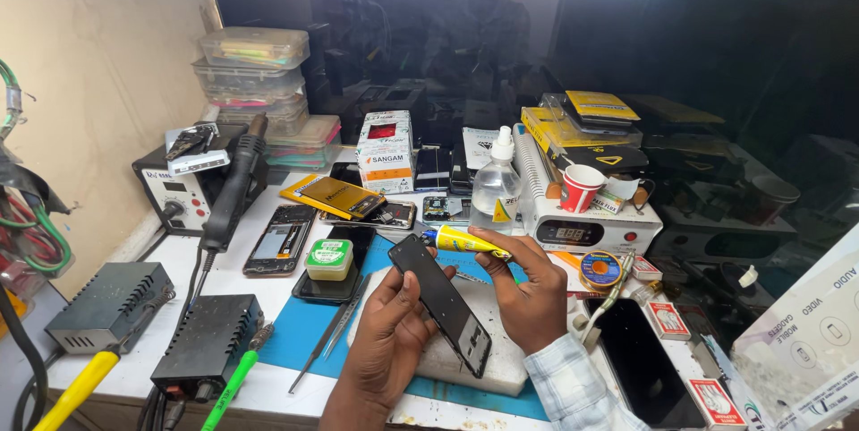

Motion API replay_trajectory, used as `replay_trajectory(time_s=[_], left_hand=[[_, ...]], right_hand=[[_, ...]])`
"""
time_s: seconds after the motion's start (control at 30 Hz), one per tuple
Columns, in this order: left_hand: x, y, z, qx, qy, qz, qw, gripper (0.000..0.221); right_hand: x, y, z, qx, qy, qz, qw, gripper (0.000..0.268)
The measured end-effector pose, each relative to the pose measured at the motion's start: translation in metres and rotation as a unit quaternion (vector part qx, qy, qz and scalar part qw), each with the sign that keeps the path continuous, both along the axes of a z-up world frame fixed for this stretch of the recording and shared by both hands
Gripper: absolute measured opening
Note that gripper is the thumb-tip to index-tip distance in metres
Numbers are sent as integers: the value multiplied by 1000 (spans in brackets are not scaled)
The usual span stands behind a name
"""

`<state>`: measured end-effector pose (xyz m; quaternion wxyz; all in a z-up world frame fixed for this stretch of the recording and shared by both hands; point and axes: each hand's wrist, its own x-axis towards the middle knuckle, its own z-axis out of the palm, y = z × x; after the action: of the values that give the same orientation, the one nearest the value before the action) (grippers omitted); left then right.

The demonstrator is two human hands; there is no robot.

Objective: The person replaces a mobile phone battery and prepares to seal the device by applying adhesive. The person removes the old battery, positions a new battery into the phone housing, and then applies a liquid adhesive from a tube to the perimeter of the phone frame.

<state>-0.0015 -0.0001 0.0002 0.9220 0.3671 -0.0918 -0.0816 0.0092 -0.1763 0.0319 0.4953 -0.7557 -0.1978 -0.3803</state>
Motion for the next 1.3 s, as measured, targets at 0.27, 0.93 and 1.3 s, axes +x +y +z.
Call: replay_trajectory(time_s=[0.27,0.93,1.3], left_hand=[[-3,-1,2,6,-10,1,1000,53],[-3,-2,1,18,-1,1,1000,56],[-4,-4,4,12,-18,10,1000,56]], right_hand=[[0,2,-1,-18,-18,6,1000,35],[-2,4,0,-27,-24,-8,999,36],[-3,5,1,-40,-14,-35,998,37]])
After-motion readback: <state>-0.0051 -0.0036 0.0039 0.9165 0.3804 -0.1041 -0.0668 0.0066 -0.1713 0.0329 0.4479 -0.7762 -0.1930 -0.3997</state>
